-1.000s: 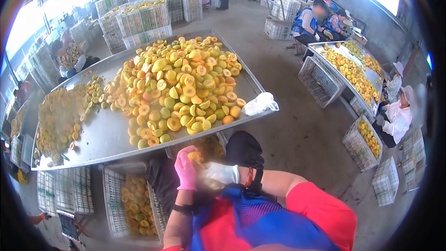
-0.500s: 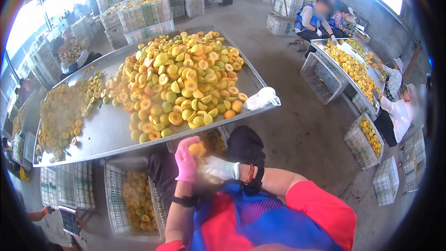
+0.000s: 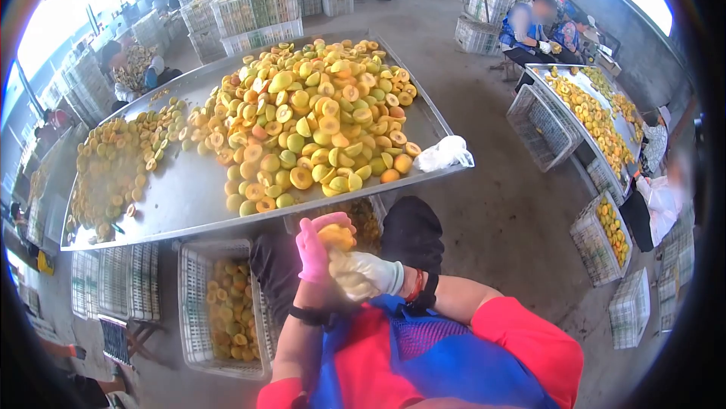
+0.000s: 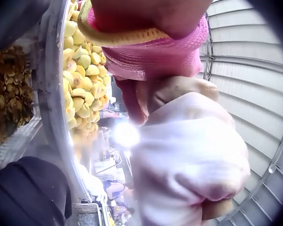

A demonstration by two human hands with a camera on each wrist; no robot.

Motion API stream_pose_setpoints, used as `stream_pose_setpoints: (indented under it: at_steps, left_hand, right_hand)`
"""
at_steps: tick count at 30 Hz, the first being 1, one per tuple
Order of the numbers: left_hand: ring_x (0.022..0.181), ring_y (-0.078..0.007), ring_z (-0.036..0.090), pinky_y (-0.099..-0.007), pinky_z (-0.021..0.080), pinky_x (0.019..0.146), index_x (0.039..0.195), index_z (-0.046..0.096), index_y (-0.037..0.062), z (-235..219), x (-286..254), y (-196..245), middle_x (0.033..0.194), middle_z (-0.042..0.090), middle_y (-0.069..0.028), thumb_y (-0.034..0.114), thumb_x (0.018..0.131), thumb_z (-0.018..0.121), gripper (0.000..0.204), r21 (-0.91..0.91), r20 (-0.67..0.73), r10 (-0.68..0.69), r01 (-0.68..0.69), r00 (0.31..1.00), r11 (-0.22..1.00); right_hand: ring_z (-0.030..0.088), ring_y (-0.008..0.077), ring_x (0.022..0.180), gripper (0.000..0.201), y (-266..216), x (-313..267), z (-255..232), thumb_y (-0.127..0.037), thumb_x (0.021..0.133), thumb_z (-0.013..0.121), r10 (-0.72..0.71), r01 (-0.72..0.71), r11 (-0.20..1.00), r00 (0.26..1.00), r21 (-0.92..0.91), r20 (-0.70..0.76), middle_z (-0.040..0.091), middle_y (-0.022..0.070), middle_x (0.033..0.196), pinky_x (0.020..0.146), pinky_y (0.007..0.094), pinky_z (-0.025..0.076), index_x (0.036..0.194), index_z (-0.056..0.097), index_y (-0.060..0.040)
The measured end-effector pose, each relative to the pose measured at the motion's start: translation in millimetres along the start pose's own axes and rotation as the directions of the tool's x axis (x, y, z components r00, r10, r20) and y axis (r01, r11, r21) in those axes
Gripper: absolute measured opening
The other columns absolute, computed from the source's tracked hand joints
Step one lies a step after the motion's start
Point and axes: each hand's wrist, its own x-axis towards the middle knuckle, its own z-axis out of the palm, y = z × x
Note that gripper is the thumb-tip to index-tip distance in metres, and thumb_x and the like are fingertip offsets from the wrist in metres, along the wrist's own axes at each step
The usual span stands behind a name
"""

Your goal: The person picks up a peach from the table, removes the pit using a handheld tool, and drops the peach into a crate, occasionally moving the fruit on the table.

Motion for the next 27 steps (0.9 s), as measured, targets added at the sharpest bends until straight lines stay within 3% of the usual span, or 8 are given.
stream_pose_setpoints:
  at_steps: [5, 8, 18, 19, 22, 23, 26, 27]
  left_hand:
    - [0.068, -0.0251, 0.068, -0.0320, 0.058, 0.060, 0.100, 0.067, -0.0067, 3.6, 0.7, 4.0, 0.084, 0.069, -0.0167, 0.070, 0.097, 0.034, 0.083, -0.057, 0.012, -0.033, 0.033, 0.999, 0.998]
    - [0.071, -0.0257, 0.069, -0.0337, 0.059, 0.060, 0.100, 0.066, -0.0062, 3.9, 1.7, 4.5, 0.086, 0.068, -0.0165, 0.067, 0.099, 0.033, 0.081, -0.073, -0.112, -0.074, 0.066, 0.991, 0.995]
    - [0.074, -0.0272, 0.069, -0.0374, 0.060, 0.059, 0.101, 0.065, -0.0058, -17.8, 0.1, -4.6, 0.088, 0.067, -0.0158, 0.060, 0.101, 0.037, 0.071, -0.085, -0.320, -0.143, 0.122, 0.937, 0.989]
    - [0.073, -0.0275, 0.068, -0.0377, 0.060, 0.060, 0.100, 0.065, -0.0041, -18.0, -1.9, -3.3, 0.088, 0.066, -0.0148, 0.060, 0.101, 0.037, 0.070, -0.058, -0.354, -0.144, 0.132, 0.924, 0.990]
    - [0.075, -0.0259, 0.067, -0.0381, 0.059, 0.060, 0.101, 0.066, -0.0019, -60.7, 2.3, -8.0, 0.088, 0.066, -0.0133, 0.061, 0.101, 0.038, 0.069, -0.317, -0.462, -0.150, -0.005, 0.874, 0.948]
    - [0.077, -0.0250, 0.066, -0.0371, 0.059, 0.063, 0.102, 0.066, -0.0009, -70.5, -2.0, 1.4, 0.088, 0.066, -0.0127, 0.061, 0.101, 0.037, 0.069, -0.175, -0.567, -0.072, -0.034, 0.820, 0.984]
    - [0.080, -0.0245, 0.066, -0.0328, 0.058, 0.069, 0.108, 0.065, -0.0009, -149.4, -15.8, 4.9, 0.088, 0.066, -0.0126, 0.061, 0.101, 0.036, 0.069, 0.196, -0.734, 0.220, -0.109, 0.642, 0.974]
    - [0.088, -0.0258, 0.066, -0.0338, 0.057, 0.077, 0.111, 0.066, -0.0013, -168.8, -26.8, 16.1, 0.096, 0.067, -0.0138, 0.055, 0.103, 0.037, 0.064, 0.366, -0.756, 0.309, -0.019, 0.576, 0.930]
  right_hand:
    - [0.035, 0.0059, 0.039, 0.024, 1.4, 2.5, -7.6, -0.027, 0.103, 0.054, -0.003, -0.003, 0.998, 0.996, 0.065, 0.088, 0.038, -0.0089, 0.055, 0.035, 0.0246, 0.026, 0.080, 0.048, -0.0219]
    - [0.035, 0.0052, 0.038, 0.021, -8.8, 3.5, 7.3, -0.025, 0.103, 0.054, -0.023, 0.007, 0.989, 0.994, -0.148, -0.109, 0.039, -0.0087, 0.055, 0.034, 0.0237, 0.025, 0.083, 0.049, -0.0219]
    - [0.035, 0.0063, 0.037, 0.017, 2.7, 24.9, -1.5, -0.026, 0.102, 0.055, -0.026, -0.013, 0.968, 0.988, -0.250, -0.153, 0.040, -0.0081, 0.055, 0.034, 0.0236, 0.025, 0.086, 0.051, -0.0205]
    - [0.044, 0.0071, 0.042, 0.017, 2.4, 24.0, -4.8, -0.027, 0.101, 0.058, -0.049, 0.008, 0.954, 0.990, -0.299, -0.130, 0.047, -0.0040, 0.058, 0.037, 0.0241, 0.031, 0.103, 0.058, -0.0102]
    - [0.045, 0.0061, 0.044, 0.019, 4.8, 21.1, 5.5, -0.029, 0.100, 0.059, -0.147, -0.020, 0.828, 0.957, -0.561, -0.251, 0.049, -0.0036, 0.059, 0.039, 0.0240, 0.031, 0.105, 0.061, -0.0104]
    - [0.047, 0.0072, 0.047, 0.021, 9.8, 22.8, -0.9, -0.029, 0.099, 0.059, -0.183, -0.008, 0.829, 0.941, -0.559, -0.284, 0.054, -0.0027, 0.064, 0.042, 0.0247, 0.035, 0.105, 0.062, -0.0092]
    - [0.053, 0.0133, 0.049, 0.021, 14.2, 23.0, -14.0, -0.030, 0.101, 0.056, -0.534, 0.112, 0.520, 0.817, -0.847, -0.219, 0.052, 0.0016, 0.059, 0.046, 0.0306, 0.041, 0.095, 0.055, -0.0096]
    - [0.062, 0.0265, 0.057, 0.029, 20.2, 32.6, -42.3, -0.034, 0.099, 0.057, -0.655, 0.105, 0.306, 0.744, -0.946, -0.130, 0.062, 0.0120, 0.066, 0.056, 0.0395, 0.047, 0.099, 0.057, -0.0054]
